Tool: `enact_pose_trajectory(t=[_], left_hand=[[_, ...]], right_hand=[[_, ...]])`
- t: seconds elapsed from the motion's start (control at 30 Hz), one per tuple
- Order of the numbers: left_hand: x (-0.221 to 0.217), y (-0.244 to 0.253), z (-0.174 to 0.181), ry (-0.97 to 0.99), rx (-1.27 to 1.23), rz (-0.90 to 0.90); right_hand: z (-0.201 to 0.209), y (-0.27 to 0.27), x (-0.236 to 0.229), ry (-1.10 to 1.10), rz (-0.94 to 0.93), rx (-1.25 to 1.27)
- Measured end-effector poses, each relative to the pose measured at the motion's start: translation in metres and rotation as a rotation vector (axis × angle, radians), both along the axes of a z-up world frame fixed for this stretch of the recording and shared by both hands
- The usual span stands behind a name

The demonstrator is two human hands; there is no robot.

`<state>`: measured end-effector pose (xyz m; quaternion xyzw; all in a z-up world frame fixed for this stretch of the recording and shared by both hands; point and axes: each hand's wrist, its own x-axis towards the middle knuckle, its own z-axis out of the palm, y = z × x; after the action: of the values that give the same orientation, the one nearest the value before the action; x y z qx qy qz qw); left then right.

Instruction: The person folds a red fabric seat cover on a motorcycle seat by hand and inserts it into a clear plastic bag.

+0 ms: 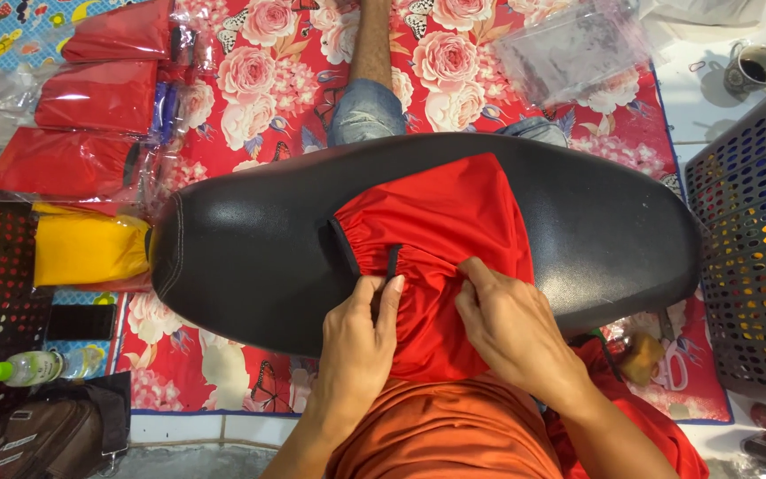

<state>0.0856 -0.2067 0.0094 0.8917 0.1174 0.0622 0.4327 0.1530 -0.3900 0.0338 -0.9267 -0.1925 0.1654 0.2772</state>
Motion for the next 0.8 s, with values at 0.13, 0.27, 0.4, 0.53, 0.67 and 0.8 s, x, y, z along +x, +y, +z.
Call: enact_pose_trajectory(t=[0.13, 0.27, 0.4, 0.53, 0.67, 0.8], left_hand=[[0.005, -0.008, 0.000, -0.074, 0.066, -0.031], [0.012, -0.010, -0.013, -0.092, 0.151, -0.023], [0.012, -0.011, -0.017, -0.083, 0.141, -0.005], [0.012, -0.012, -0.016, -0.048, 0.154, -0.004], [0.009, -0.013, -0.012, -0.043, 0.165, 0.001], [0.006, -0.013, -0.013, -0.252, 0.430, 0.023]], right_hand=[[-0.004, 0.004, 0.001, -0.056, 0.070, -0.195], [-0.040, 0.008, 0.007, -0.273, 0.065, -0.213], [-0.078, 0.009, 0.013, -0.398, -0.021, -0.165], [-0.075, 0.002, 0.012, -0.412, -0.001, -0.067], [-0.082, -0.003, 0.008, -0.433, -0.040, -0.067], [-0.083, 0.002, 0.001, -0.675, -0.106, -0.052]])
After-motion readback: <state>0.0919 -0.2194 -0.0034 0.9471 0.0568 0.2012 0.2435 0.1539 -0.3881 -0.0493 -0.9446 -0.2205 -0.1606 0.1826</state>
